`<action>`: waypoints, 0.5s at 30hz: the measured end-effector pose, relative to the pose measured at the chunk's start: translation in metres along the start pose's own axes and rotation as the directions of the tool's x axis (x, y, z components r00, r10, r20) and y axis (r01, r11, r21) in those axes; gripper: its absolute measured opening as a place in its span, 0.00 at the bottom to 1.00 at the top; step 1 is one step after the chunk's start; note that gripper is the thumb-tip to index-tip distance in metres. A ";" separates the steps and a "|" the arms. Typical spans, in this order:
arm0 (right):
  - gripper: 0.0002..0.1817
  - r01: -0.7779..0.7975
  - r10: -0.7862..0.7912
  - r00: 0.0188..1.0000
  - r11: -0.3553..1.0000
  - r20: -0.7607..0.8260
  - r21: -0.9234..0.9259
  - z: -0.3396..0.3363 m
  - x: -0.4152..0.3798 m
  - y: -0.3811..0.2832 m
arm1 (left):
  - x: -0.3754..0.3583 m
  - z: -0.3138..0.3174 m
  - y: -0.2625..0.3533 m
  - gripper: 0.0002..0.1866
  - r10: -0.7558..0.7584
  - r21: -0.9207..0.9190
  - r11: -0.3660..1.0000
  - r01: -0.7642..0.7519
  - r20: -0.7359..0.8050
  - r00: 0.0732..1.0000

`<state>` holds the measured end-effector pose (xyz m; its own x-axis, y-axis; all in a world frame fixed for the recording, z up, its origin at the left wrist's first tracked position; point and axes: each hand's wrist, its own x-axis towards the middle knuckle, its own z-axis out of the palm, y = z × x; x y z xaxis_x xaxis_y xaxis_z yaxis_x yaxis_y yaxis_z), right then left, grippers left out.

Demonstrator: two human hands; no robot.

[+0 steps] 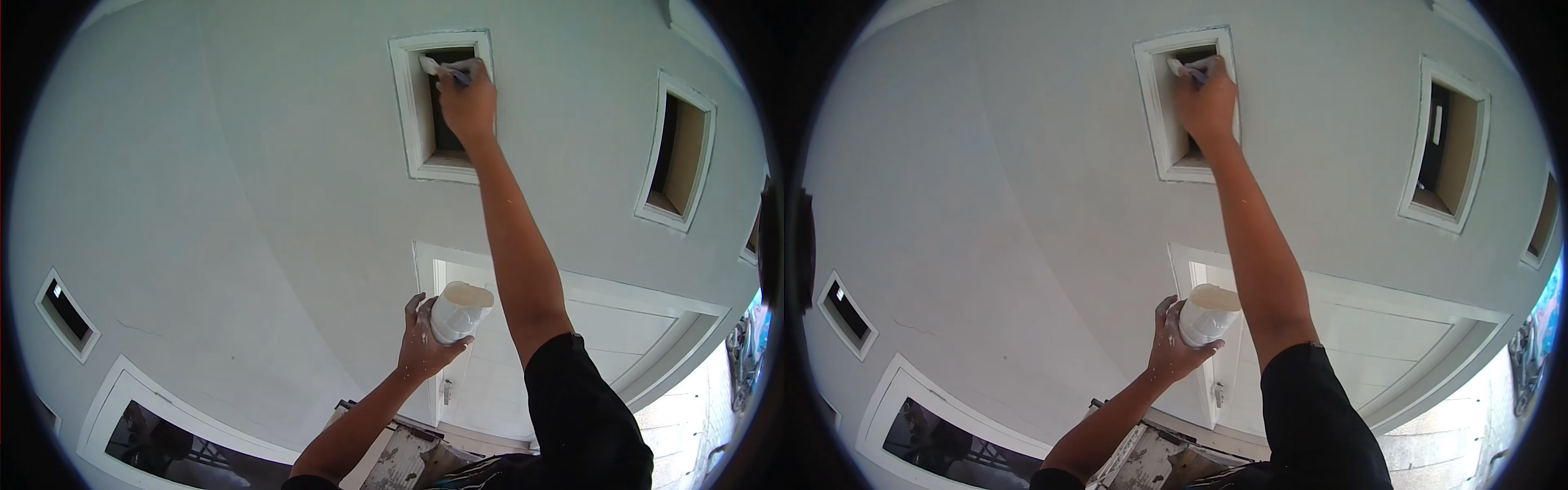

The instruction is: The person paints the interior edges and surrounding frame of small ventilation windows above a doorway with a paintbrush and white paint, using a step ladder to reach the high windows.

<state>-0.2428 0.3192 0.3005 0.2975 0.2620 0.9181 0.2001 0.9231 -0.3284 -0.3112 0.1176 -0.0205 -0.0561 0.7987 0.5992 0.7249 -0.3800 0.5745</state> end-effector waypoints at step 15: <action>0.08 -0.160 0.134 0.983 0.962 0.128 0.220 -0.031 -0.011 -0.007 | 0.002 0.000 0.002 0.56 -0.051 0.010 0.999 0.051 0.012 0.999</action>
<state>-0.2187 0.3013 0.2860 0.1992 0.4171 0.8868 -0.0607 0.9084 -0.4136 -0.3099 0.1179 -0.0180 -0.0848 0.8225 0.5623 0.7281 -0.3341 0.5986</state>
